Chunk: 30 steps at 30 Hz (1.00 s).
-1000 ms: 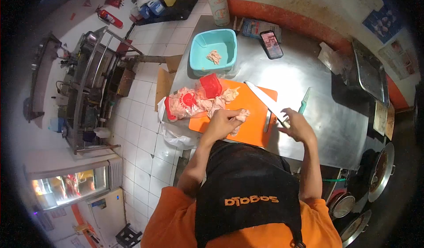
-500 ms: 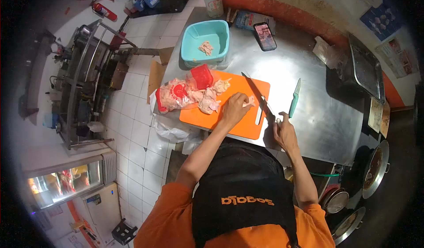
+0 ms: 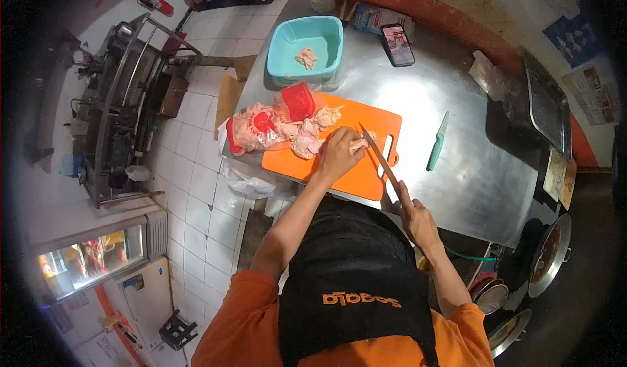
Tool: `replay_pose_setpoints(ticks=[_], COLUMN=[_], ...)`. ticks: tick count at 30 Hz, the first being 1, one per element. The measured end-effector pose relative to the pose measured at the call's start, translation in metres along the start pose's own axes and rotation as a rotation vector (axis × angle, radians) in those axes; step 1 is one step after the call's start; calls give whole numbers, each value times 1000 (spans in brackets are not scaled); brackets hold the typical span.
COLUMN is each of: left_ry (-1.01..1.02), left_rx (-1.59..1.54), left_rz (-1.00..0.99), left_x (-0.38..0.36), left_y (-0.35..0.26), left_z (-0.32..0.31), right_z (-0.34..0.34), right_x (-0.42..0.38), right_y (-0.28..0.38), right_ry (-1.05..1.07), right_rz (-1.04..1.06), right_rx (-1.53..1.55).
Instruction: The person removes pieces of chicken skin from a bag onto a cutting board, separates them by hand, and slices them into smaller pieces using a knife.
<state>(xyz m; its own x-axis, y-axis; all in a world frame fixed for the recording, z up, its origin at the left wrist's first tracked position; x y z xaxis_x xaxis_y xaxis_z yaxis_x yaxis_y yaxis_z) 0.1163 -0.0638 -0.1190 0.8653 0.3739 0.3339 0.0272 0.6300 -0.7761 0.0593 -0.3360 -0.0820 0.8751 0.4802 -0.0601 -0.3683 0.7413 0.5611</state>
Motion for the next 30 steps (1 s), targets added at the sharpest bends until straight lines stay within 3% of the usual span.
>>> replay_pose_setpoints(ticks=[2,17,25,30], left_ry=[25,165,142,94], left_rx=[46,0,-16,-54], left_rz=[-178,-174,-206,-194], left_x=[5,16,16,17], left_y=[-7,3,2,5], left_z=[-3,-23,-24,-20], right_z=[-6,-25,-61,-43], right_x=[-2,3,72,6], right_y=[-4,4,16,1], right_ry=[38,128,28,49], right_rz=[9,1,12,-3], right_rx=[-37,-42,-10,-23])
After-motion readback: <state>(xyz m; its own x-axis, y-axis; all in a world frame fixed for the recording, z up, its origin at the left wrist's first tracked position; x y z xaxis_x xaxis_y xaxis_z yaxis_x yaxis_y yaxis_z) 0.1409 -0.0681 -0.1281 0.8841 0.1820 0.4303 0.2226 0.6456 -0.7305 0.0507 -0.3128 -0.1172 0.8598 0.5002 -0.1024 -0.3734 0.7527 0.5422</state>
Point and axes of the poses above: each hand's wrist, its own x-axis towards the middle knuckle, its own z-axis out of the back of the hand, y = z × x, the point moved 5 cm from there along x, towards the middle knuckle, and after that the axes turned 11 degrees about -y, right-handed, at the moved point
